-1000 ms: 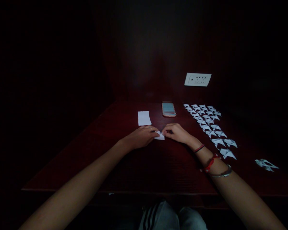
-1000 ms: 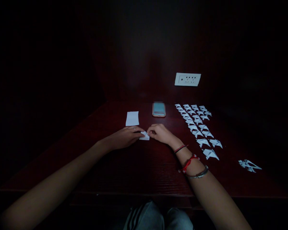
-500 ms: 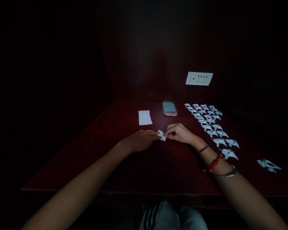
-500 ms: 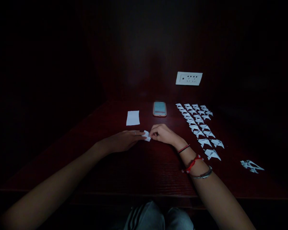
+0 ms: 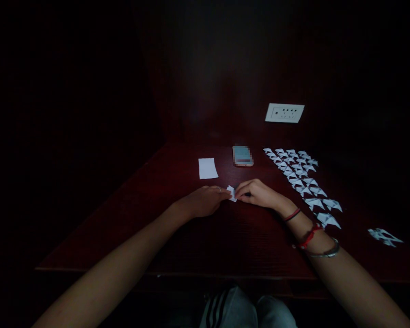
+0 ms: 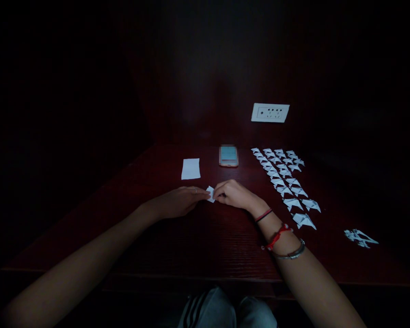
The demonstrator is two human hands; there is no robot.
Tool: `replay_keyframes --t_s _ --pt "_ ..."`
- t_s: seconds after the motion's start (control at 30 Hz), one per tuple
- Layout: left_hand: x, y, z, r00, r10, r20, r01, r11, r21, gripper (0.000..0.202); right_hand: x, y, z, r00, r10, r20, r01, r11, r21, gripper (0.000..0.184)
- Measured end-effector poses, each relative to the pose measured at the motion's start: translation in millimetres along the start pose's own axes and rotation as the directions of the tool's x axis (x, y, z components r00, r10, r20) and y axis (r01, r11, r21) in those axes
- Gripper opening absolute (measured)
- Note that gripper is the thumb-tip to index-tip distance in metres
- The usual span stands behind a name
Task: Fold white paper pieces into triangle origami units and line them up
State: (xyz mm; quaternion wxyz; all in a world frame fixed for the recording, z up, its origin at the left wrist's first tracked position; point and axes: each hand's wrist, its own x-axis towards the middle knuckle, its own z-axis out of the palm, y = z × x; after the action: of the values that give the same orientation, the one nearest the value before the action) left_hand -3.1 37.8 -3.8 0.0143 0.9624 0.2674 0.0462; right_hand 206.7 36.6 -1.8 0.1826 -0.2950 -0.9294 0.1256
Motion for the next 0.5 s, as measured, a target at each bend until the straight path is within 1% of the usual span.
replay_keyframes --t_s 0.13,0.27,0.37,0.5 --pt "-1.0 -1.3 2.0 1.0 0.007 -0.007 -0.007 1.0 -0.015 0.037 -1.5 0.5 0.0 1.0 -0.01 0.012 0.01 1.0 0.016 0.02" --pt "-1.8 -0.5 1.5 1.0 0.014 0.002 -0.014 1.0 -0.015 0.038 -2.1 1.5 1.8 1.0 0.001 -0.002 -0.001 0.999 0.033 0.02" --pt "-2.2 0.5 0.4 1.0 0.024 0.017 -0.024 1.0 0.003 0.04 -1.4 2.9 5.1 0.998 0.04 -0.039 -0.038 0.998 0.051 0.018" --pt "-3.8 2.7 -3.2 0.998 0.029 0.064 -0.03 0.999 0.012 0.042 -0.4 4.9 9.9 0.987 0.117 -0.107 -0.11 0.992 0.069 0.015"
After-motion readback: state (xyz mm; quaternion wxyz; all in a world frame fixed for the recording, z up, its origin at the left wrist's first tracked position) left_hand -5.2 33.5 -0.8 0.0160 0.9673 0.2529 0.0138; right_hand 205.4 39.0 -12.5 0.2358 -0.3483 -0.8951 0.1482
